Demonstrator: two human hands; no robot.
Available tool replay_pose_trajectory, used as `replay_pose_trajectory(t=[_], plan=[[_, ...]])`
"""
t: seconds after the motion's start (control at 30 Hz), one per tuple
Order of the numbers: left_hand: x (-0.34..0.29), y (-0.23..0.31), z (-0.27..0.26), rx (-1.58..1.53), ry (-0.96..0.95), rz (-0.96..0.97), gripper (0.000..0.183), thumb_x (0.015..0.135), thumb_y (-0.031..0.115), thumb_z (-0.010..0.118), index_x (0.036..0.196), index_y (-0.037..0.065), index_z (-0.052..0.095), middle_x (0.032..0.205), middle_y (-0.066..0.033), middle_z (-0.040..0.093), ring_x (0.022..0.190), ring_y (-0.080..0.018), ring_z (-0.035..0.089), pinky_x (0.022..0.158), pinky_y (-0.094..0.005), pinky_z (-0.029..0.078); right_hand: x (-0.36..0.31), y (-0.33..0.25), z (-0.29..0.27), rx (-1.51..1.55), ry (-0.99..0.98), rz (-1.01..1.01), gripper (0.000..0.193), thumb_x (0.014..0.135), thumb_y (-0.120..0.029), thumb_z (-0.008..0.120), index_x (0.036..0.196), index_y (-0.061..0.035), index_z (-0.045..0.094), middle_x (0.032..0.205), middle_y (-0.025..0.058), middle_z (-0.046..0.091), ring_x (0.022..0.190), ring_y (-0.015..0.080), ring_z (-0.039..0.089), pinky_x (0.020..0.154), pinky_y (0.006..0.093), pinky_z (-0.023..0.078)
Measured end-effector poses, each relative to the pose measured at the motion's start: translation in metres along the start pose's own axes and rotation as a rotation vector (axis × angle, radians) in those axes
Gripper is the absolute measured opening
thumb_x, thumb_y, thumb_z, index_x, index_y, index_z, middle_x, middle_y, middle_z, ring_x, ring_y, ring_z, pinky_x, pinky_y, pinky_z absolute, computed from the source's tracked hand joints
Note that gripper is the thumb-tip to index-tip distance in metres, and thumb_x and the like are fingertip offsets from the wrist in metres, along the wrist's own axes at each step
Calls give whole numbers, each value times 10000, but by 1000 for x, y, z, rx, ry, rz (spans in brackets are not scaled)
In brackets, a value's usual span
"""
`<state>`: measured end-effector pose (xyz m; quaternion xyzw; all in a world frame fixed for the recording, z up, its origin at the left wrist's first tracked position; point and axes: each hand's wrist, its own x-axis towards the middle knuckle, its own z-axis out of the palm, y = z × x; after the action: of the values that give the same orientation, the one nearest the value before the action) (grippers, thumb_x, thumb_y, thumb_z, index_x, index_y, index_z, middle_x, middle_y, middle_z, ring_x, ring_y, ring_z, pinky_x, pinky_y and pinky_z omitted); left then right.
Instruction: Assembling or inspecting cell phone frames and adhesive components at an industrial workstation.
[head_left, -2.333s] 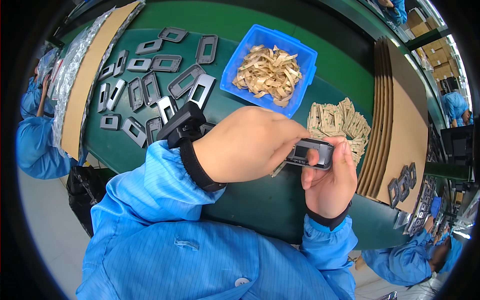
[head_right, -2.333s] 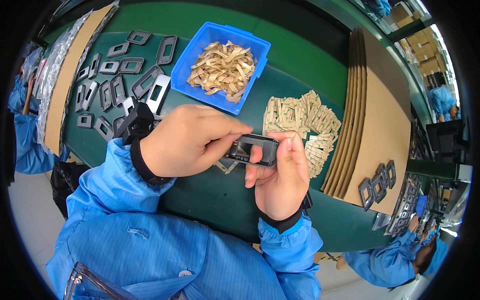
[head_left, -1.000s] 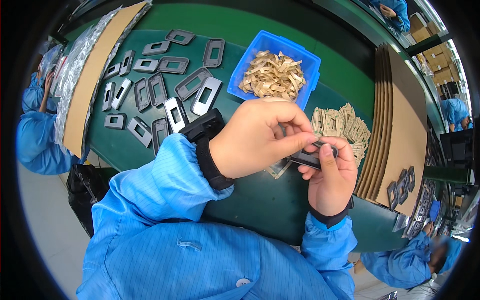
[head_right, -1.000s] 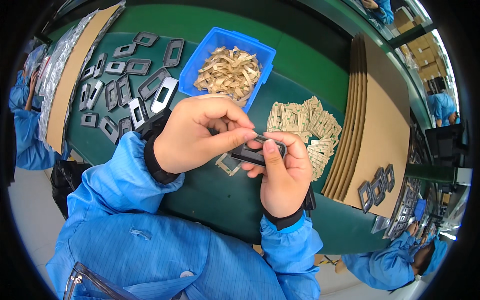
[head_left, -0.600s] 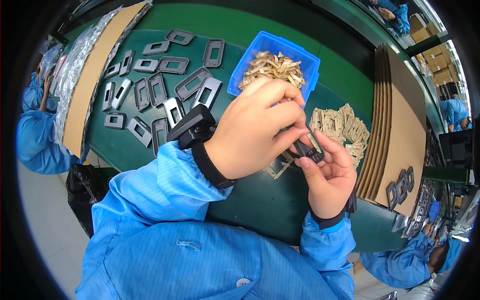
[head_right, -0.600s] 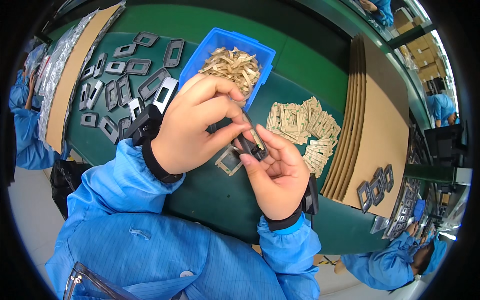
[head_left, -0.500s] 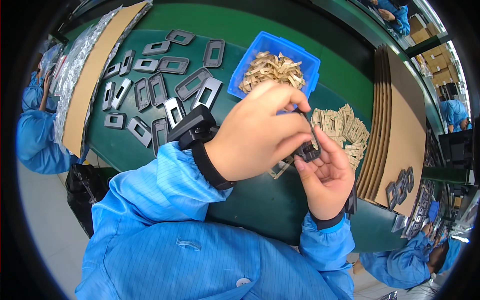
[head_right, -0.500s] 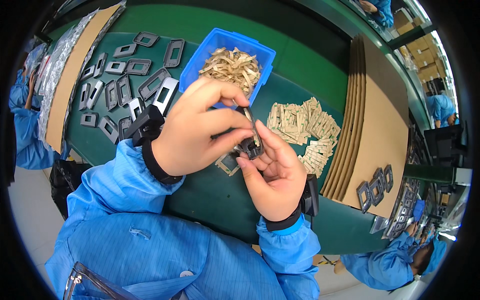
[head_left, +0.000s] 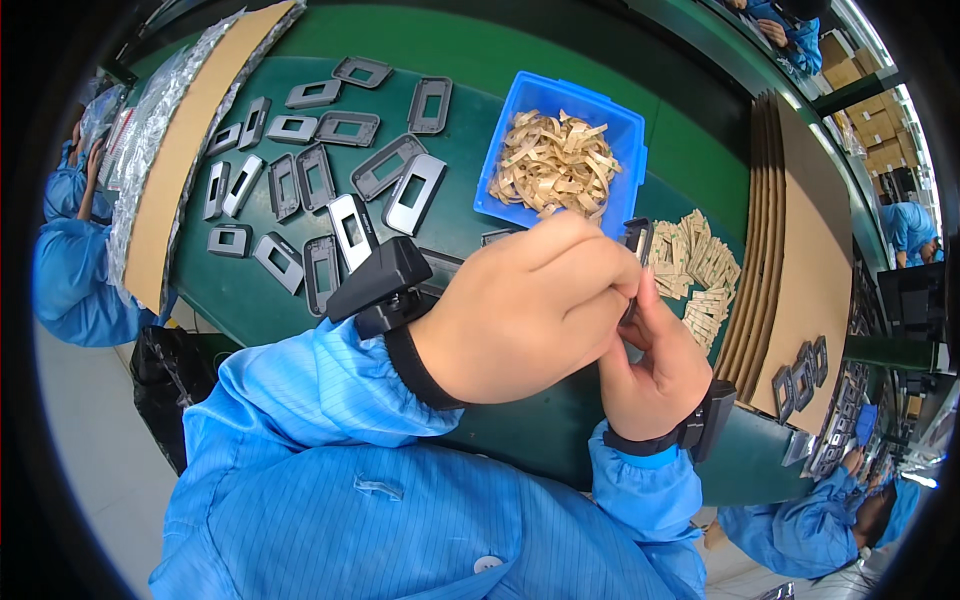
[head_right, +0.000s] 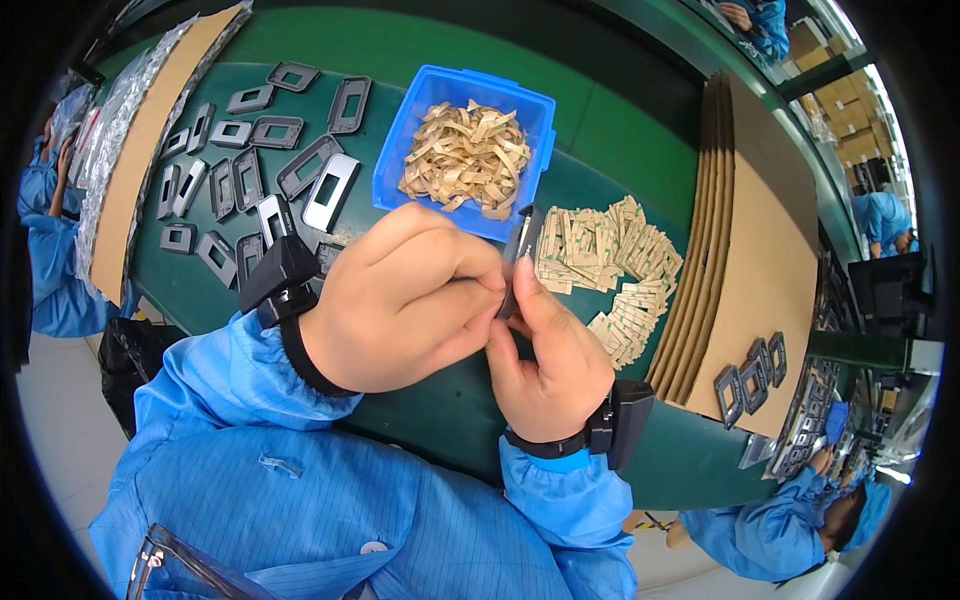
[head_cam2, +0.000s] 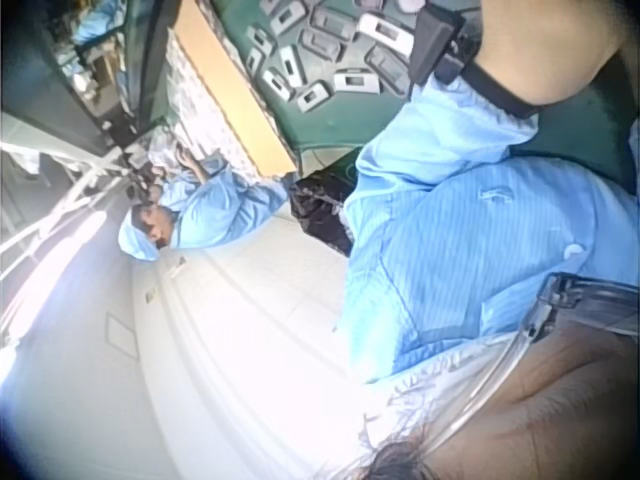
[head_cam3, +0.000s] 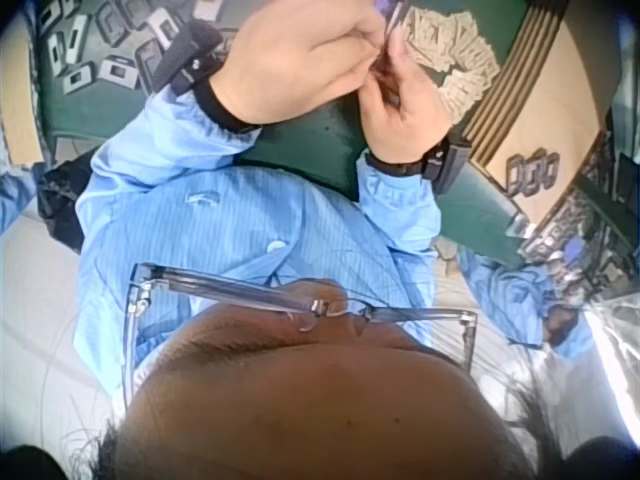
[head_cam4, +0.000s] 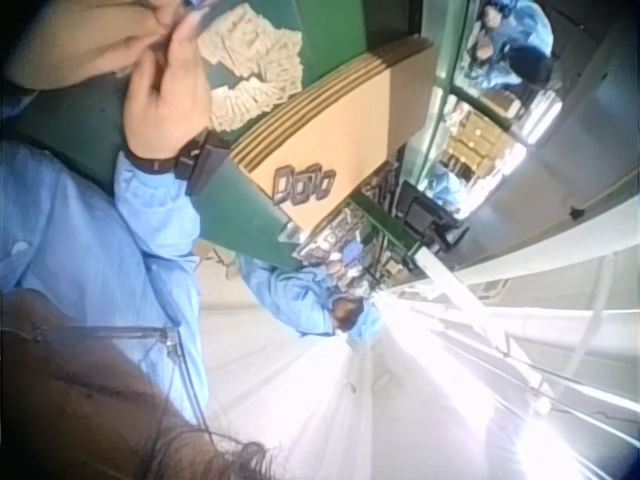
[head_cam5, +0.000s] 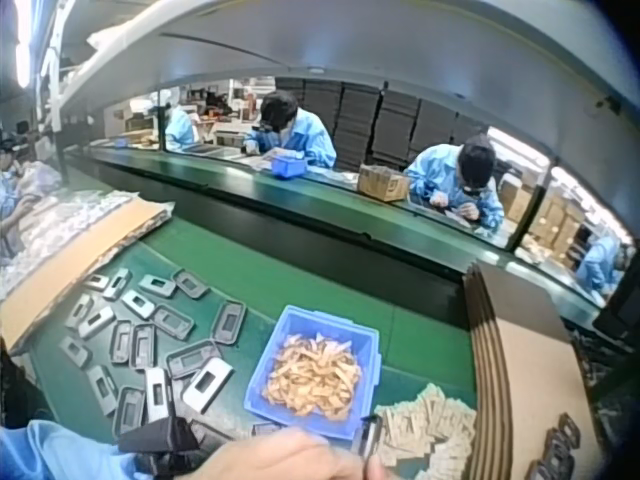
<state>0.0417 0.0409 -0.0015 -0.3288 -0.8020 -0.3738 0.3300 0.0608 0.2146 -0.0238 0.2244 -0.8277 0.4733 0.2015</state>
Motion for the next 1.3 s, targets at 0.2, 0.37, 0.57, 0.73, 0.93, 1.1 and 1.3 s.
replay_pose_trajectory(t=[0.2,0.37,0.57,0.73,0.93,1.1,1.3], plan=[[1,2,-2,-62,52,-21,256,572,14,754,795,53,634,912,-39,606,762,-234,559,662,-333,470,-3,1,-2,143,-26,4,505,757,126,696,1243,9,624,1102,200,690,912,230,720,772,285,582],[7,-8,-10,-129,36,-114,190,631,3,727,788,63,639,918,-50,607,784,-249,567,696,-343,461,-1,-4,0,415,-55,114,496,820,151,645,1294,37,552,1178,213,652,1029,250,681,862,319,565],[16,-48,-20,241,126,-181,112,692,10,708,777,30,637,930,-78,617,831,-270,571,720,-351,467,-2,-6,-1,534,-37,198,537,829,178,623,1334,54,487,1209,226,620,1095,288,648,898,348,562],[9,-55,-17,316,52,-222,88,718,12,709,801,21,684,963,-82,626,862,-277,566,744,-368,482,2,-9,-4,610,4,257,551,833,187,603,1350,53,465,1223,229,607,1095,295,647,895,344,561],[6,-59,-14,409,-21,-228,103,742,10,707,844,23,709,982,-84,636,867,-288,569,763,-372,482,7,-7,-10,715,37,400,387,909,100,561,1288,64,490,1126,180,615,989,247,671,818,323,576],[9,-57,-19,359,-60,-265,101,758,4,692,855,27,707,954,-69,649,874,-290,570,769,-380,479,11,-8,-8,683,114,546,233,948,23,560,1177,54,524,1029,127,590,881,174,646,742,305,598],[9,-60,-16,376,-2,-228,65,773,13,692,834,32,699,997,-60,666,904,-283,568,791,-387,472,11,-9,-9,704,92,549,212,951,11,565,1156,51,529,1026,121,590,881,164,645,728,295,599]])
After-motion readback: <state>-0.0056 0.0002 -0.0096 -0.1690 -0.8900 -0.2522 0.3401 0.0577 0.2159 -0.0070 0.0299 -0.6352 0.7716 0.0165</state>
